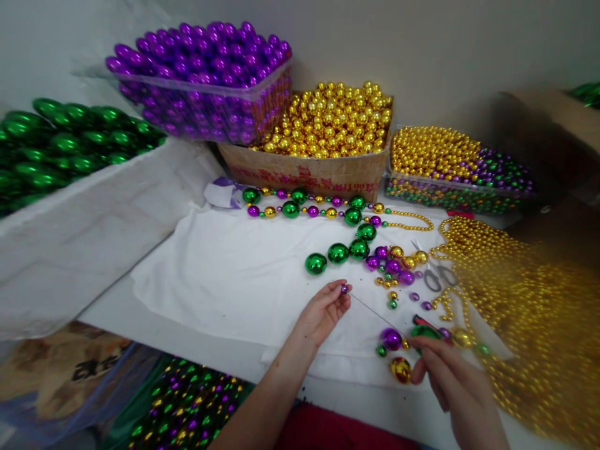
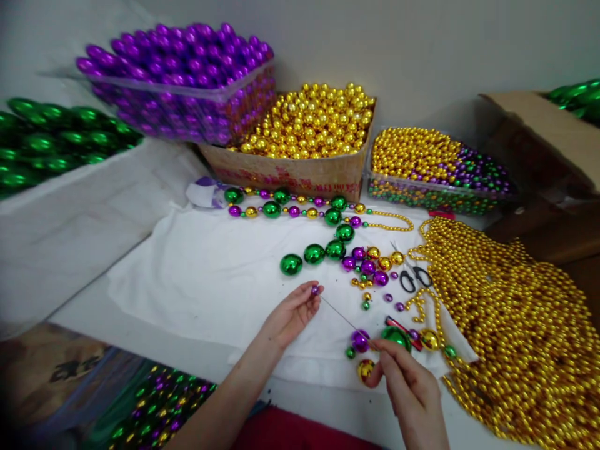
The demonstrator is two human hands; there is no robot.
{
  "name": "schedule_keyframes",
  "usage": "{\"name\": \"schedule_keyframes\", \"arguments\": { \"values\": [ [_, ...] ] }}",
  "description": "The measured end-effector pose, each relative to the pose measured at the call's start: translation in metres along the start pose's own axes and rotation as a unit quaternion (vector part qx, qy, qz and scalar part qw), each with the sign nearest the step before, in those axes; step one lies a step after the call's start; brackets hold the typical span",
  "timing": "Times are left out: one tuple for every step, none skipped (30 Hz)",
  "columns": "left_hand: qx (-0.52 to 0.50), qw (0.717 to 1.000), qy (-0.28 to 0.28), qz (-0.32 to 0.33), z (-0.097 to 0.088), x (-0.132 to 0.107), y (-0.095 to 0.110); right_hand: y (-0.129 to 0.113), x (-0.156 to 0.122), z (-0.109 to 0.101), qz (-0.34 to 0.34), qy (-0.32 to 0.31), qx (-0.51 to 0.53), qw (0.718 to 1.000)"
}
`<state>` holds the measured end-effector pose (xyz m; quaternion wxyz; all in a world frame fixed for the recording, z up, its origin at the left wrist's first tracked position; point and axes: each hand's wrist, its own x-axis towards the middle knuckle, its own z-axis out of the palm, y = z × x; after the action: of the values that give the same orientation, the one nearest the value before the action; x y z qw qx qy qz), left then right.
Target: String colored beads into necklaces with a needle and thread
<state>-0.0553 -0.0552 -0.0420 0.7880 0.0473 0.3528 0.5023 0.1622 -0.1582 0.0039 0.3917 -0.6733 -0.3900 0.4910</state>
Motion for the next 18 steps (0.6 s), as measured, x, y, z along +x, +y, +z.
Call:
{"name": "schedule_keyframes", "arguments": {
  "values": [
    [0.001,1.000,0.000,0.002,-0.0004,-0.0003,-0.0001,-0.0019,-0.0003,0.0017,-0.009,0.008,-0.001,1.000],
    [0.001,1.000,0.000,0.003,-0.0007,-0.0004,-0.0002,-0.0039,-0.0007,0.0031,-0.017,0.015,-0.001,1.000],
    [0.002,1.000,0.000,0.004,-0.0009,-0.0004,-0.0002,-0.0057,-0.0011,0.0041,-0.020,0.017,-0.001,1.000],
    [0.003,1.000,0.000,0.005,-0.0011,-0.0004,-0.0003,-0.0072,-0.0013,0.0045,-0.020,0.012,-0.002,1.000],
    [0.005,1.000,-0.001,0.008,-0.0011,-0.0004,-0.0003,-0.0081,-0.0013,0.0043,-0.018,0.004,-0.004,1.000],
    [0.008,1.000,-0.003,0.011,-0.0009,-0.0004,-0.0004,-0.0084,-0.0010,0.0037,-0.015,-0.006,-0.006,1.000],
    [0.012,1.000,-0.005,0.015,-0.0005,-0.0004,-0.0004,-0.0083,-0.0007,0.0028,-0.013,-0.014,-0.007,1.000],
    [0.016,1.000,-0.006,0.020,0.0001,-0.0004,-0.0004,-0.0080,-0.0003,0.0018,-0.010,-0.019,-0.009,1.000],
    [0.021,0.999,-0.007,0.024,0.0009,-0.0005,-0.0004,-0.0077,0.0000,0.0009,-0.008,-0.023,-0.011,1.000],
    [0.026,0.999,-0.009,0.028,0.0018,-0.0006,-0.0004,-0.0075,0.0002,0.0003,-0.006,-0.023,-0.011,1.000],
    [0.030,0.999,-0.010,0.030,0.0027,-0.0009,-0.0004,-0.0076,0.0002,0.0001,-0.004,-0.023,-0.009,1.000],
    [0.034,0.999,-0.012,0.032,0.0036,-0.0011,-0.0004,-0.0079,0.0002,0.0002,-0.003,-0.022,-0.006,1.000],
    [0.036,0.999,-0.013,0.034,0.0044,-0.0014,-0.0003,-0.0085,0.0000,0.0005,-0.002,-0.020,-0.001,1.000],
    [0.038,0.999,-0.014,0.035,0.0049,-0.0017,-0.0003,-0.0091,-0.0002,0.0009,-0.003,-0.017,0.005,1.000],
    [0.039,0.999,-0.014,0.035,0.0053,-0.0020,-0.0002,-0.0098,-0.0004,0.0013,-0.004,-0.014,0.011,1.000],
    [0.040,0.998,-0.013,0.036,0.0054,-0.0022,-0.0001,-0.0104,-0.0006,0.0016,-0.005,-0.012,0.017,1.000],
    [0.040,0.998,-0.011,0.036,0.0054,-0.0025,0.0001,-0.0109,-0.0008,0.0017,-0.007,-0.010,0.021,1.000],
    [0.041,0.998,-0.010,0.036,0.0053,-0.0027,0.0002,-0.0114,-0.0009,0.0017,-0.007,-0.008,0.023,1.000]
  ]
}}
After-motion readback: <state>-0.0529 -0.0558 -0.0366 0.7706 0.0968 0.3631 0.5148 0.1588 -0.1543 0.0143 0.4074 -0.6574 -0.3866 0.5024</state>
